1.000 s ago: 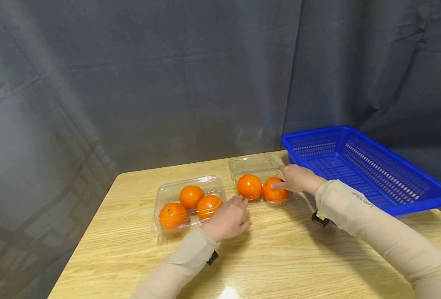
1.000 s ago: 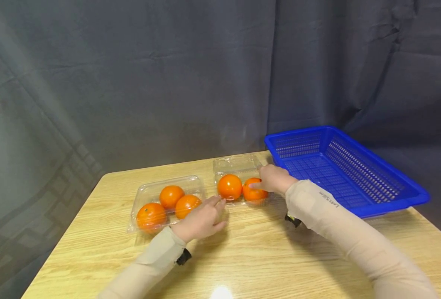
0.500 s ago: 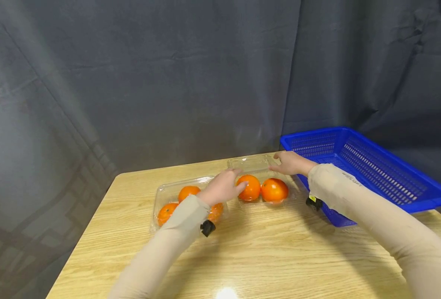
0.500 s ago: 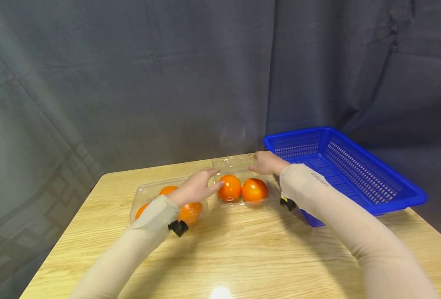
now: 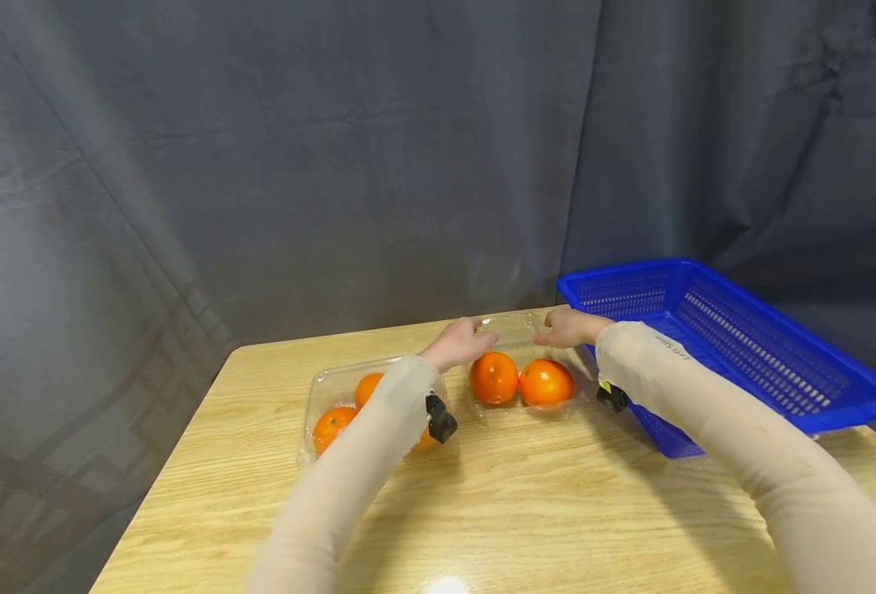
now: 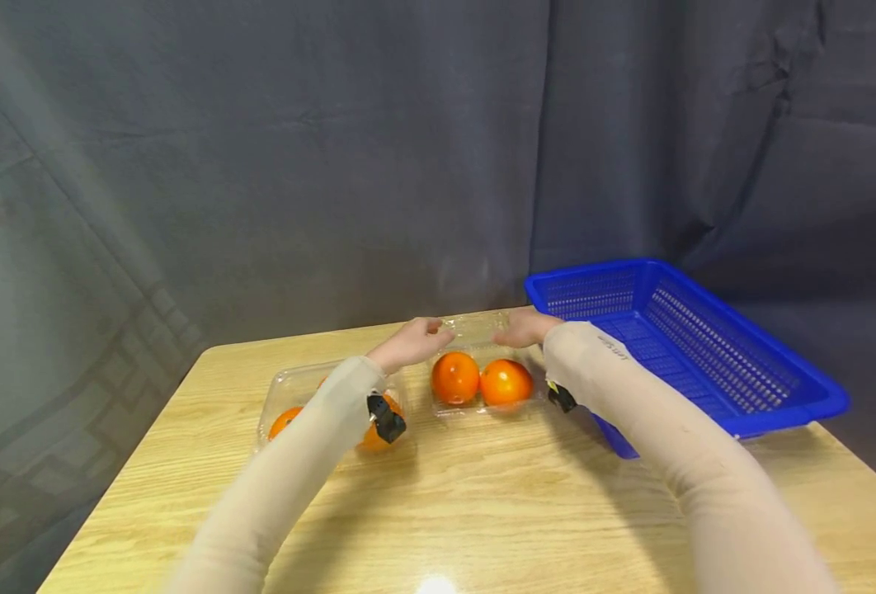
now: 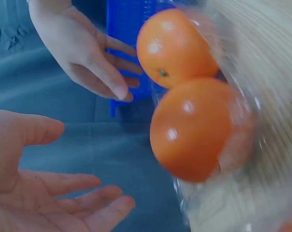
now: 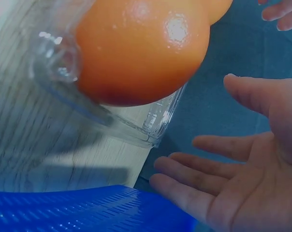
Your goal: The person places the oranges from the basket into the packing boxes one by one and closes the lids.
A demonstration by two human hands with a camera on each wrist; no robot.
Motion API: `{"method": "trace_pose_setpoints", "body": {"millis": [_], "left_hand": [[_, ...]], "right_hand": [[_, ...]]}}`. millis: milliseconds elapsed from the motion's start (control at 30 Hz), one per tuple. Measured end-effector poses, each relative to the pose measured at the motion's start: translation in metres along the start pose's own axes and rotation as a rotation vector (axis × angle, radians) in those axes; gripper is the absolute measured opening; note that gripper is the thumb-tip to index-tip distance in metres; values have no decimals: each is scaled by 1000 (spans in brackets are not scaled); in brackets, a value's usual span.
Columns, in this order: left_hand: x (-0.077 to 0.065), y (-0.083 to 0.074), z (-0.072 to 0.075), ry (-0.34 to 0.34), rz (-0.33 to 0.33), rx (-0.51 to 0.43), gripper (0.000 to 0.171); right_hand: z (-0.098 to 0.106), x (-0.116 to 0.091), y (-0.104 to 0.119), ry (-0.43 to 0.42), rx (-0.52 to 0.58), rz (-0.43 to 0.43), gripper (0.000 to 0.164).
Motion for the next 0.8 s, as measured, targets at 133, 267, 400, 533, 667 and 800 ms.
{"method": "trace_pose_setpoints", "body": {"millis": [133, 267, 400, 533, 667, 800], "left_hand": [[7, 3, -3, -9, 69, -56, 67], [13, 11, -2, -20, 140, -67, 71], [19, 17, -7, -16, 175, -102, 71], [24, 22, -14, -23, 194, -157, 67], [27, 28, -17, -43, 229, -205, 64], [28, 33, -17, -51, 243, -233, 60]], "right_hand": [[-3, 6, -2, 17, -6, -18, 66], [-5, 14, -3, 12, -21, -18, 66], [-8, 20, -6, 34, 7, -52, 69], [-13, 22, -9, 88, 98, -104, 73], [-17, 24, -10, 124, 158, -119, 76], [-19, 25, -9, 120, 136, -90, 76]]}}
Point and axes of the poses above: each hand's wrist, its own x-axis towards the middle knuckle, its own z-axis out of the back of the hand, y = z × x, the point moved 7 cm from there along x, towards the middle knuckle, and after that the axes turned 8 degrees about -z, right-handed, at the moved point
